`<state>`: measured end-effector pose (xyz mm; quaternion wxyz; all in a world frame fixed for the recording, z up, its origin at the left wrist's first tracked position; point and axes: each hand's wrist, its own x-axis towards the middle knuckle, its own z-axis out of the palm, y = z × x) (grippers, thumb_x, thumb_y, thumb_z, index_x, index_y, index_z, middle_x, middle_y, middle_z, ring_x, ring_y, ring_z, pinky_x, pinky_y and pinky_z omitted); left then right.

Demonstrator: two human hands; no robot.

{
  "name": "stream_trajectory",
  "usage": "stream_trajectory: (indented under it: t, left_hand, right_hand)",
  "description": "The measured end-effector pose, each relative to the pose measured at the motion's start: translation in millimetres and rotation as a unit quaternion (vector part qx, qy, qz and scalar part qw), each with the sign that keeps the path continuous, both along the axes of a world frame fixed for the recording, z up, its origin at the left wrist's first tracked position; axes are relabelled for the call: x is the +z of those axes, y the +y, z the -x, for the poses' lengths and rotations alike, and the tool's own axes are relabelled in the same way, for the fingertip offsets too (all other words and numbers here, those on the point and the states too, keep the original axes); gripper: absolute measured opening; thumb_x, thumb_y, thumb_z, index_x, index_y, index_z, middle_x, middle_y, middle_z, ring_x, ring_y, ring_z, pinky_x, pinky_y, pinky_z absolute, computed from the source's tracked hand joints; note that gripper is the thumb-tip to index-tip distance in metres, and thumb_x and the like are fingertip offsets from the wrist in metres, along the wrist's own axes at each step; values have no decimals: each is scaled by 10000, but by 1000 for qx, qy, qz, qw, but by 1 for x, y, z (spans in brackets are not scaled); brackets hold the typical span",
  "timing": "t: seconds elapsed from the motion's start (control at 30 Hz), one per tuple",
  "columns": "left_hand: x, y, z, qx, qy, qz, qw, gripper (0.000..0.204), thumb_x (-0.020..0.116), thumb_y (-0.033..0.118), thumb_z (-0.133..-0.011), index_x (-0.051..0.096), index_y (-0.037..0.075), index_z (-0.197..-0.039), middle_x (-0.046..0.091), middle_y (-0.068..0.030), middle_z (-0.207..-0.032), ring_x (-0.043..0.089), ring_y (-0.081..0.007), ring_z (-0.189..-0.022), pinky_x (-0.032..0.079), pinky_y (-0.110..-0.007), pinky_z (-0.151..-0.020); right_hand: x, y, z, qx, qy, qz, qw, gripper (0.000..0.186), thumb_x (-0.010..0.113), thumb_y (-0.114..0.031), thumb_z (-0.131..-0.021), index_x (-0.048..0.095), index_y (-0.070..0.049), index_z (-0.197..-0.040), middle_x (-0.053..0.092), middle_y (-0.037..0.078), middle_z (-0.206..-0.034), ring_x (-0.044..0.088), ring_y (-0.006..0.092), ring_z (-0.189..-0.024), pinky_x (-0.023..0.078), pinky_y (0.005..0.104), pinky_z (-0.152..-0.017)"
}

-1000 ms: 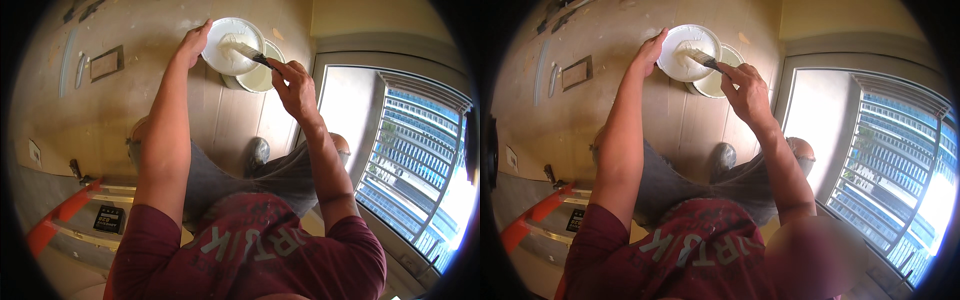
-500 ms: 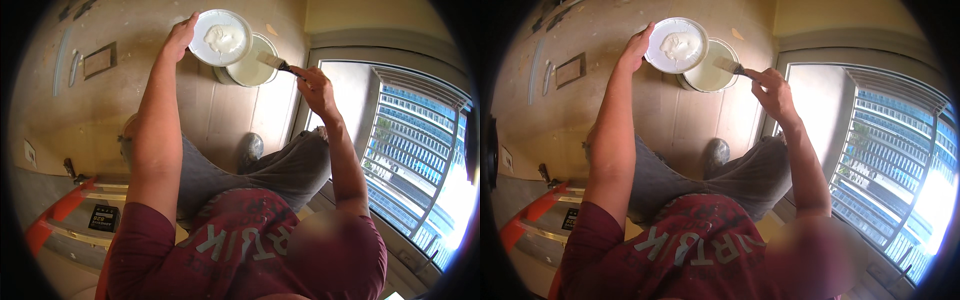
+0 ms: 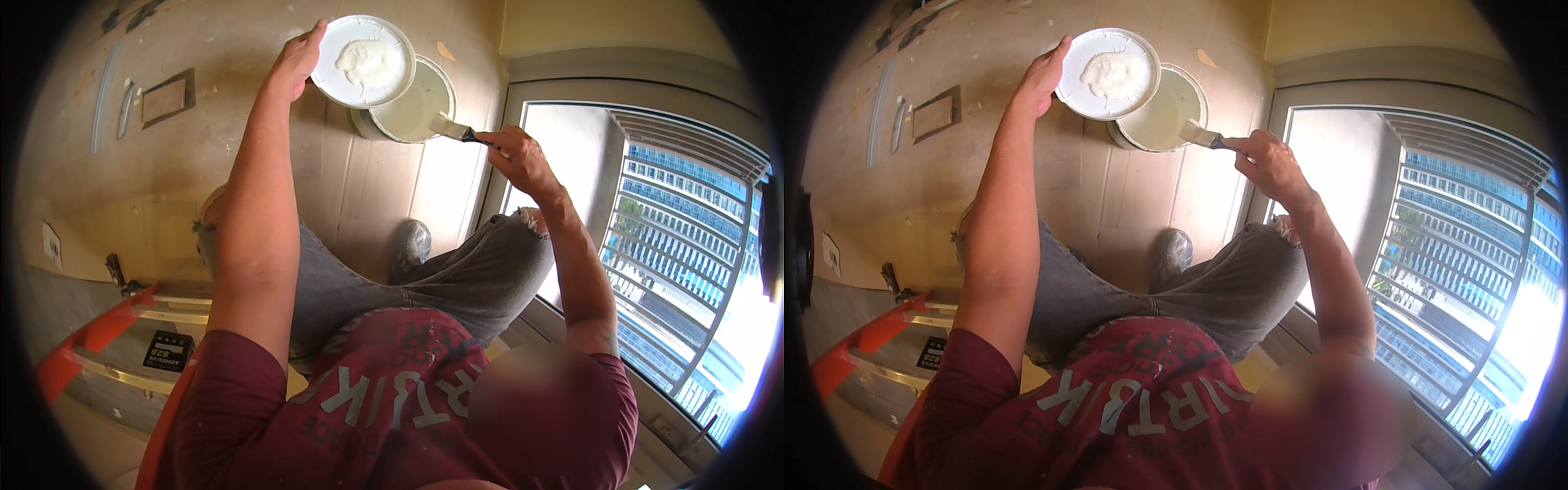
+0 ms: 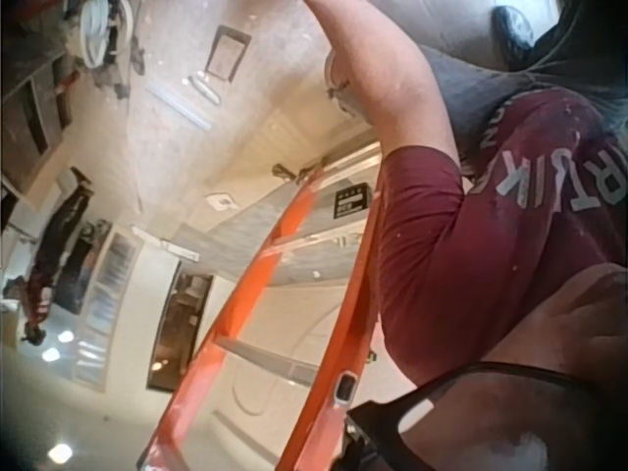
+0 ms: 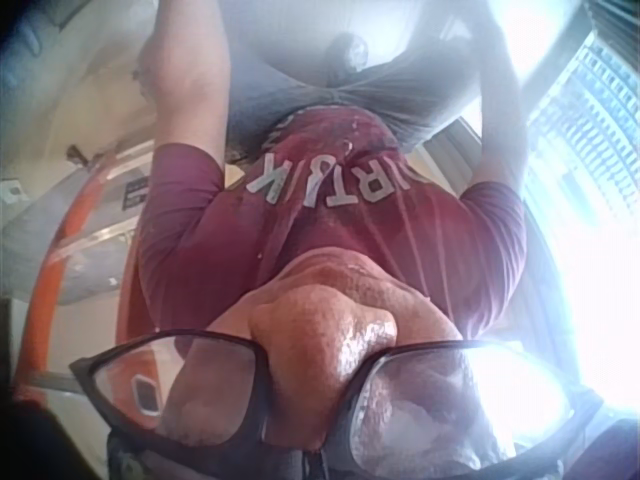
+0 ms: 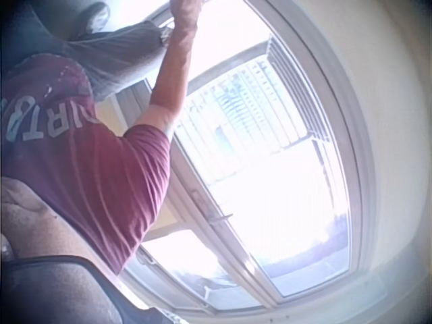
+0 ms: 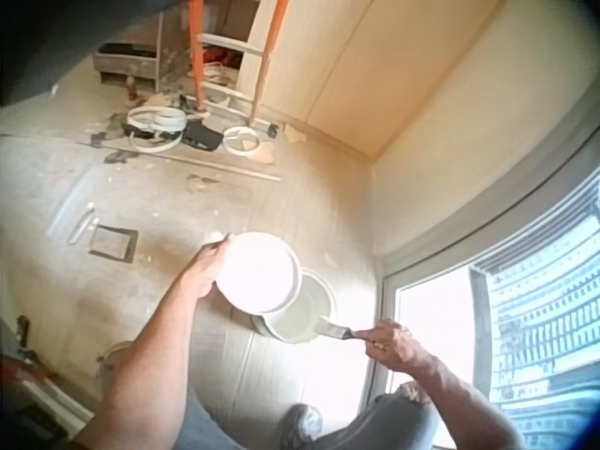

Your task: The person scoops white paint from a bucket into a small container using a paintbrush, then walks to a counter and places the container down. They open a green bucket, retrieve a paint roller, and rinse the roller under running water in a sink before returning to the work area.

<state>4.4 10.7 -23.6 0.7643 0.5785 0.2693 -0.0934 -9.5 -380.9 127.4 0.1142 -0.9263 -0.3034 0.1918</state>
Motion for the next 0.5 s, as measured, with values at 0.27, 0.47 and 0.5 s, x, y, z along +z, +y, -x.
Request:
stream_trajectory:
  t: [0.27, 0.47, 0.5]
  left_hand:
    - [5, -1, 0, 13, 0, -3, 1000, 698, 487, 552, -1045, 488, 8, -1482, 552, -168, -1470, 515, -254, -1342, 395, -368, -1116]
    - [13, -7, 2, 11, -10, 2, 1000, 699, 486, 556, -1044, 492, 10, -1480, 551, -168, -1473, 513, -257, -1345, 387, -360, -1119]
    - [17, -7, 2, 14, -5, 8, 1000, 699, 486, 557, -1043, 494, 11, -1480, 551, -167, -1472, 514, -257, -1345, 386, -360, -1120]
  right_hand:
    - [17, 13, -4, -134, 93, -79, 983, 284, 606, -178, -975, 734, -64, -1202, 630, 105, -669, 550, 147, -599, 478, 330, -599]
    - [-12, 10, -3, -131, 45, -27, 990, 290, 580, -198, -979, 730, -55, -1181, 602, 132, -648, 564, 168, -584, 483, 343, -614]
    - [-8, 8, 0, -131, 40, -26, 990, 287, 580, -195, -978, 732, -57, -1179, 608, 129, -651, 565, 170, -580, 484, 342, -616]
